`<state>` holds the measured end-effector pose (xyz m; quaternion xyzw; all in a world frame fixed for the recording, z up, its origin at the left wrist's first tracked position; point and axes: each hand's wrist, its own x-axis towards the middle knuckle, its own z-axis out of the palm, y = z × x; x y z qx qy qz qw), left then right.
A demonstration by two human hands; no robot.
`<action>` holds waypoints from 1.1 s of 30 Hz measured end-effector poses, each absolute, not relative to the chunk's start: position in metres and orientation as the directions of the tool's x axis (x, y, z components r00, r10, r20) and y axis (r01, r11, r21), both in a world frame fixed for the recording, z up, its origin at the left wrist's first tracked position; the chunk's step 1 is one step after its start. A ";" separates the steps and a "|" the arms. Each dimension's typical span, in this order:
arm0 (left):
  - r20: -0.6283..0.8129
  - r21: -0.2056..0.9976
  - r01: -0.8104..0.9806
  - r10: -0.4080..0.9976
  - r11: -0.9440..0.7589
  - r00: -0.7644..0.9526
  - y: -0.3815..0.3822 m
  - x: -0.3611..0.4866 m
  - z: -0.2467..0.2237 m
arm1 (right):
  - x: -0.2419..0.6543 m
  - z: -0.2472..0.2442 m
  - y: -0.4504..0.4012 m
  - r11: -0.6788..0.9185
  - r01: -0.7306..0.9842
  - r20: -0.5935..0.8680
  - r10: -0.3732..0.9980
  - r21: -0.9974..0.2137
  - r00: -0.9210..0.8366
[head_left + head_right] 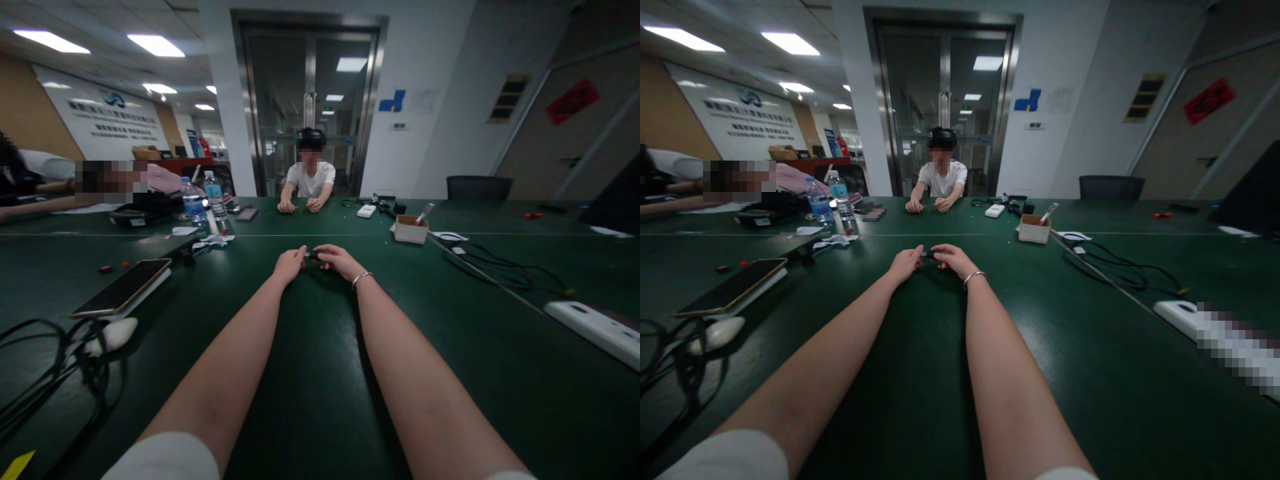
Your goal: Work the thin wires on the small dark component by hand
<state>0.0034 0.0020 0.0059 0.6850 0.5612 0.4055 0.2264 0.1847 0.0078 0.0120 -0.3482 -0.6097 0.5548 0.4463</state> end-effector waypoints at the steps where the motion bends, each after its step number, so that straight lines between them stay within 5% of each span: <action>1: 0.301 0.762 0.590 0.953 -0.267 0.042 0.002 0.003 0.006 | 0.185 0.012 0.008 0.146 -0.070 0.162 0.919 -0.987 -0.361; 15: 0.304 0.776 0.567 0.951 -0.277 0.048 0.003 0.002 0.005 | 0.184 0.013 0.006 0.136 -0.044 0.143 0.922 -0.990 -0.361; 33: 0.349 0.878 0.326 0.935 -0.351 0.068 0.008 0.005 -0.003 | 0.183 0.010 0.009 0.125 -0.053 0.135 0.952 -0.991 -0.274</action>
